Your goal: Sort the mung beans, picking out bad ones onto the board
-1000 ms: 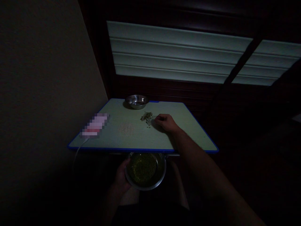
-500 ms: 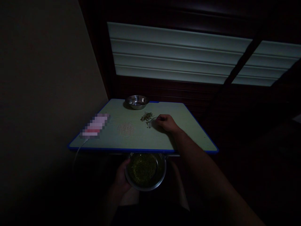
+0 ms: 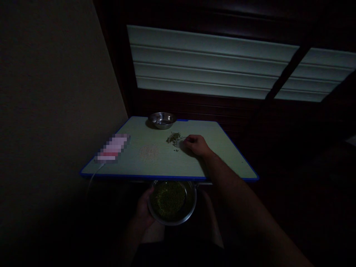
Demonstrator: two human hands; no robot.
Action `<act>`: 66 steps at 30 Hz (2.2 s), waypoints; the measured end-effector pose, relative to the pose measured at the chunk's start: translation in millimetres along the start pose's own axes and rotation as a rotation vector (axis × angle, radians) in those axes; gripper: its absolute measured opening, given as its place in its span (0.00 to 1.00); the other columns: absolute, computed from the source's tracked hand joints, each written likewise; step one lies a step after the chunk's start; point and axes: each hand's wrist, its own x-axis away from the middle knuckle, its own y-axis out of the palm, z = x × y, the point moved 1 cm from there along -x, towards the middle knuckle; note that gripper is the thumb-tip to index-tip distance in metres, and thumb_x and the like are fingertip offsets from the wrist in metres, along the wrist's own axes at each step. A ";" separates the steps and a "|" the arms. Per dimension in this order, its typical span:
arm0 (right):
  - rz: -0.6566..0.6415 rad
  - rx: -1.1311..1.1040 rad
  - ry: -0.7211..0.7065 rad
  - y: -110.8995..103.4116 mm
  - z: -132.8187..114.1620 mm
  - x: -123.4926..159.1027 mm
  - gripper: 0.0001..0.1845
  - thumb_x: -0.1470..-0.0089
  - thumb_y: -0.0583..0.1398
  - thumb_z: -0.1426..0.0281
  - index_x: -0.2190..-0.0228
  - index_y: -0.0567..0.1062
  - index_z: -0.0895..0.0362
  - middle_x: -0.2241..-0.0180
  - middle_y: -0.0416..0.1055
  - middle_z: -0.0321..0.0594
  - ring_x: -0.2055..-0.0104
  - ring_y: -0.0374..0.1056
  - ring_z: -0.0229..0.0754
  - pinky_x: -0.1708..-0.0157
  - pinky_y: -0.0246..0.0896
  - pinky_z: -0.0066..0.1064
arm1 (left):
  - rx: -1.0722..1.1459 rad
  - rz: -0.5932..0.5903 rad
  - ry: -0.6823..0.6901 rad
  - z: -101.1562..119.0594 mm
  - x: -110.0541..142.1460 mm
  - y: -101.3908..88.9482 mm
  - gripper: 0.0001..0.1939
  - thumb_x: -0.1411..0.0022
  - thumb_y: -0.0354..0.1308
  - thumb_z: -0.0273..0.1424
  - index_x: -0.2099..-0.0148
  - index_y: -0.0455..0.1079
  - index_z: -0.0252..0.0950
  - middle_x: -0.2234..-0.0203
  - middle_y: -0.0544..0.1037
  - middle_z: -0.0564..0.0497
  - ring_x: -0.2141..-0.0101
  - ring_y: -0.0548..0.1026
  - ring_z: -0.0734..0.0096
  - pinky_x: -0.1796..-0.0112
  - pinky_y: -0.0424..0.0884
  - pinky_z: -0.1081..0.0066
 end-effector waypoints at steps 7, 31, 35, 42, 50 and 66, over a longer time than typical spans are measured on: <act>-0.033 -0.024 0.006 0.9 1.2 0.6 0.13 0.61 0.59 0.61 0.78 0.73 0.60 0.80 0.66 0.34 0.77 0.57 0.33 0.74 0.53 0.27 | 0.027 -0.072 -0.039 -0.5 -4.7 -6.7 0.11 0.42 0.54 0.28 0.65 0.79 0.32 0.70 0.83 0.44 0.59 0.79 0.53 0.47 0.66 0.53; -0.088 0.003 -0.006 3.5 0.2 0.3 0.12 0.61 0.63 0.71 0.70 0.79 0.60 0.72 0.76 0.39 0.71 0.66 0.36 0.67 0.61 0.29 | -0.002 -0.013 -0.032 -0.3 -2.0 -3.1 0.12 0.42 0.53 0.29 0.66 0.78 0.33 0.71 0.83 0.44 0.62 0.80 0.55 0.48 0.67 0.54; -0.123 0.038 0.017 4.6 2.8 -1.6 0.14 0.62 0.64 0.70 0.68 0.78 0.61 0.74 0.74 0.38 0.73 0.65 0.34 0.70 0.59 0.27 | 0.011 -0.059 -0.037 -0.8 -4.9 -8.0 0.13 0.43 0.54 0.29 0.60 0.78 0.33 0.70 0.83 0.44 0.60 0.80 0.53 0.48 0.66 0.53; -0.243 0.054 0.035 6.5 -9.8 3.5 0.10 0.62 0.66 0.68 0.76 0.74 0.60 0.77 0.71 0.36 0.75 0.61 0.34 0.73 0.55 0.26 | 0.020 -0.040 -0.023 -1.5 -3.7 -7.0 0.11 0.43 0.55 0.29 0.63 0.78 0.33 0.70 0.83 0.44 0.62 0.80 0.54 0.50 0.68 0.54; -0.443 0.080 0.077 7.3 -36.6 19.8 0.07 0.62 0.65 0.70 0.77 0.72 0.60 0.81 0.67 0.34 0.79 0.58 0.31 0.76 0.52 0.26 | -0.004 -0.016 -0.002 -0.8 -0.5 -0.9 0.10 0.42 0.54 0.29 0.66 0.77 0.32 0.71 0.83 0.44 0.66 0.80 0.58 0.52 0.70 0.57; -0.642 0.197 0.027 12.2 -64.1 52.9 0.06 0.56 0.63 0.69 0.74 0.75 0.60 0.78 0.69 0.33 0.76 0.60 0.32 0.72 0.54 0.26 | 0.021 -0.046 0.005 -1.0 -1.9 -0.9 0.11 0.43 0.54 0.29 0.64 0.77 0.32 0.71 0.83 0.44 0.65 0.80 0.57 0.52 0.69 0.56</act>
